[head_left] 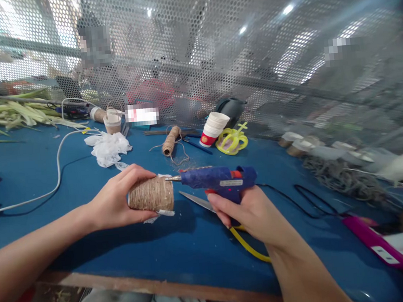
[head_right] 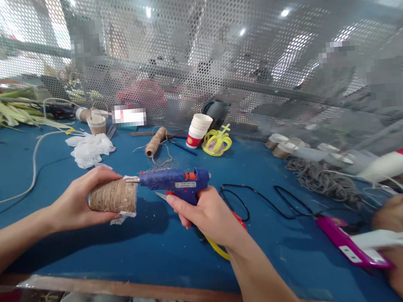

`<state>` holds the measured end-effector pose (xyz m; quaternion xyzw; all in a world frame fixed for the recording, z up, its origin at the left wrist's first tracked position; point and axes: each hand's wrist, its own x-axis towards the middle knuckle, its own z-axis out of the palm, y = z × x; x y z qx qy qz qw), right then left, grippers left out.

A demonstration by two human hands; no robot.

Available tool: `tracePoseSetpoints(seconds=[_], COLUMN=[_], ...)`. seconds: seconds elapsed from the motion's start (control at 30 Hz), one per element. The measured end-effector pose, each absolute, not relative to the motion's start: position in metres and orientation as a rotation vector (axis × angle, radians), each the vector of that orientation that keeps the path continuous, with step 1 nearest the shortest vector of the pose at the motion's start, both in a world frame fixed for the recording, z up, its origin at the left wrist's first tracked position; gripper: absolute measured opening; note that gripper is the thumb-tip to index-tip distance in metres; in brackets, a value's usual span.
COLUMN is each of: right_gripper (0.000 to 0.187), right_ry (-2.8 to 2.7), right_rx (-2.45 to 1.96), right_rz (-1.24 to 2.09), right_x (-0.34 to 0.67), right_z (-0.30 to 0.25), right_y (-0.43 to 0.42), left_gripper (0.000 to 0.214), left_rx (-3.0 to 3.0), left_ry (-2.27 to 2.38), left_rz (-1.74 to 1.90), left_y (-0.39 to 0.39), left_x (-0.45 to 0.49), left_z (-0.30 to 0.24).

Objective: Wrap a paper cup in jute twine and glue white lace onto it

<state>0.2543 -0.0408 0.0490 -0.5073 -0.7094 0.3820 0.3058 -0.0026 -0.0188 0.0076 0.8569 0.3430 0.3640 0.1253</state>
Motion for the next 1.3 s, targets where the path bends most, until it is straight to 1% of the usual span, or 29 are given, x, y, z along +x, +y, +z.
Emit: tracePoseSetpoints(seconds=[0.07, 0.3, 0.47, 0.53, 0.7, 1.0, 1.17, 1.3], right_gripper=[0.031, 0.024, 0.026, 0.027, 0.022, 0.030, 0.032, 0.030], right_ry=[-1.911, -1.951, -1.959, -1.959, -1.895, -1.820, -1.832, -1.834], right_rx=[-1.363, -1.330, -1.354, -1.352, -1.303, -1.352, -1.343, -1.321], right_rz=[0.999, 1.030, 1.045, 1.045, 1.092, 1.017, 1.021, 1.088], right_x=[0.2538, 0.2559, 0.2567, 0.2573, 0.2571, 0.2530, 0.2541, 0.2546], right_z=[0.0486, 0.0454, 0.0473, 0.0479, 0.0479, 0.0491, 0.0481, 0.0490], right_y=[-0.0405, -0.0412, -0.0419, -0.0420, -0.0422, -0.0423, -0.0418, -0.0430], left_gripper=[0.049, 0.048, 0.048, 0.048, 0.049, 0.049, 0.050, 0.049], left_rx=[2.494, 2.427, 2.293, 2.261, 2.291, 2.482, 2.478, 2.452], left_ry=[1.005, 1.089, 1.158, 1.163, 1.113, 0.976, 0.941, 0.948], left_rz=[1.052, 1.039, 1.055, 1.057, 1.082, 1.129, 1.184, 1.169], left_y=[-0.0187, -0.0179, -0.0165, -0.0160, -0.0153, -0.0195, -0.0192, -0.0185], left_x=[-0.0025, -0.0019, -0.0016, -0.0022, -0.0039, -0.0035, -0.0027, -0.0016], left_z=[0.0074, 0.0066, 0.0078, 0.0081, 0.0069, 0.0065, 0.0064, 0.0068])
